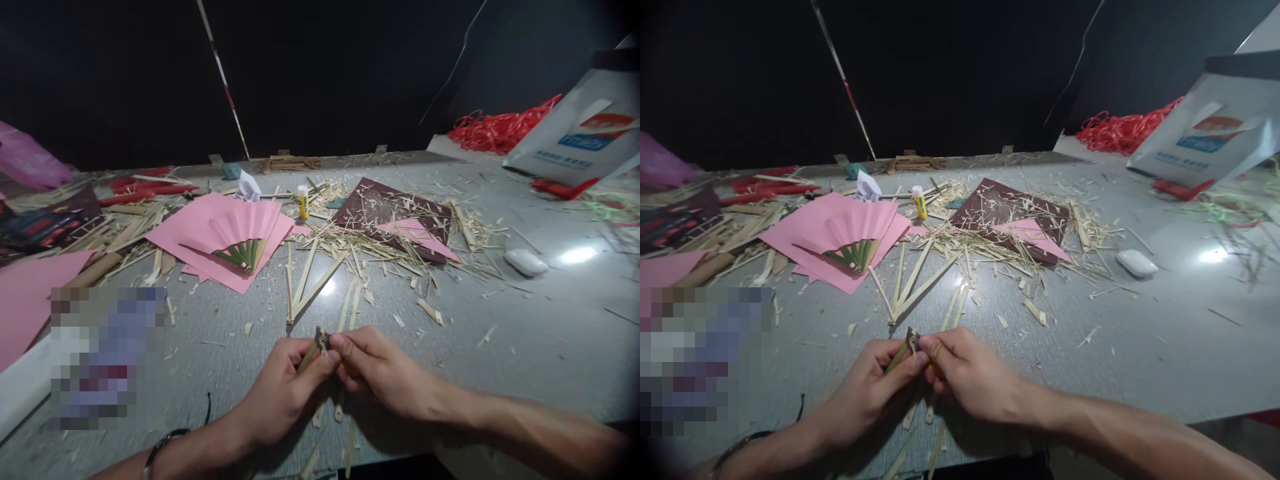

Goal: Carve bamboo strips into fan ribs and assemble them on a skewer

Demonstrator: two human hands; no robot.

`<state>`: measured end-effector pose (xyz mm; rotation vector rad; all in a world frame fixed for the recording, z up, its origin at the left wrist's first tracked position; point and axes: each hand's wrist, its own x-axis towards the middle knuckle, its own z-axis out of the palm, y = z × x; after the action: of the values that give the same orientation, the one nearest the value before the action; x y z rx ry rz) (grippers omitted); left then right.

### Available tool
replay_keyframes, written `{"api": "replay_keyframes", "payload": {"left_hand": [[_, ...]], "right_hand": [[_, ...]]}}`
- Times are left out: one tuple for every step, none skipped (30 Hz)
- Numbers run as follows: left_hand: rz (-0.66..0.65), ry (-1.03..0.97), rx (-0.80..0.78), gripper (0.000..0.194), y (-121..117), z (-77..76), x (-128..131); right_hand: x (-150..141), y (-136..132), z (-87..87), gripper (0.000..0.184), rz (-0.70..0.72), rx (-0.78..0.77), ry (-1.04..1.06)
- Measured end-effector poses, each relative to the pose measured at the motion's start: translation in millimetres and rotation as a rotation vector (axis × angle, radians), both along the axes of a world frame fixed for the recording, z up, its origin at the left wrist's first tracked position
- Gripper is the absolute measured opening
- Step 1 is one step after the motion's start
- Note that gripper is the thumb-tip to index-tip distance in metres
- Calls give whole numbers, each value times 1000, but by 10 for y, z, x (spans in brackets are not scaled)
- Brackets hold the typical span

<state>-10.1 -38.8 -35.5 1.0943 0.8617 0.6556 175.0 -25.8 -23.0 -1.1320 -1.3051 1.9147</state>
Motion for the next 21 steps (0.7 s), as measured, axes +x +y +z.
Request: {"api": "replay_keyframes", "payload": {"left_hand": [[17,25,-8,52,-9,-4,9],[29,47,-16,55,-13,-8,17],[34,62,-25,58,-12,-12,22],[26,68,-36,60,-5,-16,24],[10,65,-49,61,7,-20,22],[-14,53,-67,62,23,-24,16],[-41,32,-91,62,41,-26,9],[-64,9,-115,61,58,-25,0],[-81,-13,-135,60,73,-20,-7],[-94,-27,-149,59,83,-11,-13],[-108,-39,-156,57,88,2,-16],[-124,-47,-156,54,88,17,-17],[-138,-51,-151,53,83,34,-15],[-155,-51,-145,51,77,49,-13],[-165,-51,-140,49,69,61,-11],[-172,-51,-137,46,62,69,-10],[-165,-52,-136,44,57,72,-11],[-152,-56,-143,41,55,70,-13],[-138,-68,-159,38,56,65,-16],[-119,-87,-182,35,60,58,-20],[-99,-106,-206,33,66,49,-25]], "right_hand": [[13,46,14,63,-108,-18,36],[42,108,35,61,-219,-36,81],[85,180,62,61,-314,-49,118],[136,251,90,59,-373,-56,144],[188,313,117,58,-385,-59,162],[233,358,137,56,-368,-65,177],[265,383,150,54,-330,-73,187],[281,385,154,52,-279,-73,195],[280,369,151,49,-227,-59,199],[265,338,141,46,-178,-30,196],[239,300,129,41,-133,9,176],[208,259,118,36,-95,55,144],[177,222,108,34,-70,104,105],[150,192,102,33,-53,152,64],[129,172,100,32,-41,191,22],[115,161,102,30,-38,221,-15],[110,160,108,29,-46,244,-48],[112,166,117,29,-62,255,-75],[119,178,129,29,-85,249,-95],[131,194,141,28,-117,229,-104],[146,213,152,28,-155,199,-102]]}}
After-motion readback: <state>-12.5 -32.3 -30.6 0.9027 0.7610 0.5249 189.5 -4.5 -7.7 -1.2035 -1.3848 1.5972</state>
